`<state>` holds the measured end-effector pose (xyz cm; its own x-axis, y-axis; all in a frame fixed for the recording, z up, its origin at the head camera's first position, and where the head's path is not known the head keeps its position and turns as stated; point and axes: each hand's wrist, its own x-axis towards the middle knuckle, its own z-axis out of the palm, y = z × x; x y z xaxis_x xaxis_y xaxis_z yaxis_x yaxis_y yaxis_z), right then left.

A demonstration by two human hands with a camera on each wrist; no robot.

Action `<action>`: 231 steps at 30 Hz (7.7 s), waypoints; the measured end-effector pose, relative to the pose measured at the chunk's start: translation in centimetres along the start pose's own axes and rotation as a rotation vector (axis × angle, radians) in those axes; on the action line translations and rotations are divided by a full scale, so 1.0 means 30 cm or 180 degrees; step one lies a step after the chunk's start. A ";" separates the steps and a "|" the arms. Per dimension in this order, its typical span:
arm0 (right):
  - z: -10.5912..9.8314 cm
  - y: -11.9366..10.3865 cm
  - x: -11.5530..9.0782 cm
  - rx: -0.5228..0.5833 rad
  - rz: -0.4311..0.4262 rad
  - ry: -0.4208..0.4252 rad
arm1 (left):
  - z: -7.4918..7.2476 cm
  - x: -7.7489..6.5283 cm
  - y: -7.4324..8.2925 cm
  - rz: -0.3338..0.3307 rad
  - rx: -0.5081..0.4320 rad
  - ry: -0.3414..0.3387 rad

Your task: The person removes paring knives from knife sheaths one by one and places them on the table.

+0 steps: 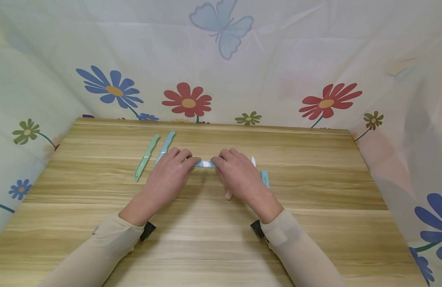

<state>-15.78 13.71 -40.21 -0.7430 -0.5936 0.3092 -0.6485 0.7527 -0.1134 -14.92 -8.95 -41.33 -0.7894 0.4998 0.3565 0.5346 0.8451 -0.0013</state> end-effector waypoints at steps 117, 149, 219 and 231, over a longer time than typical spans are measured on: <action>-0.037 0.050 0.008 0.0145 0.0507 -0.0182 | -0.026 0.008 -0.053 -0.0661 -0.0290 0.0025; 0.013 -0.032 0.101 0.1391 0.2146 -0.1269 | 0.045 0.059 0.084 -0.1242 -0.1152 -0.0557; 0.010 -0.112 0.134 0.0371 0.1454 -0.0772 | -0.020 0.114 -0.107 -0.1334 -0.0780 -0.0583; 0.045 -0.140 0.150 0.0232 0.1215 -0.0746 | 0.034 0.184 -0.236 -0.1455 -0.0697 -0.0673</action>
<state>-16.63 7.49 -39.61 -0.9431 -0.3322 0.0113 -0.3246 0.9132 -0.2465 -23.38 -11.96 -40.31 -0.9873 0.1372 0.0797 0.1554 0.9373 0.3121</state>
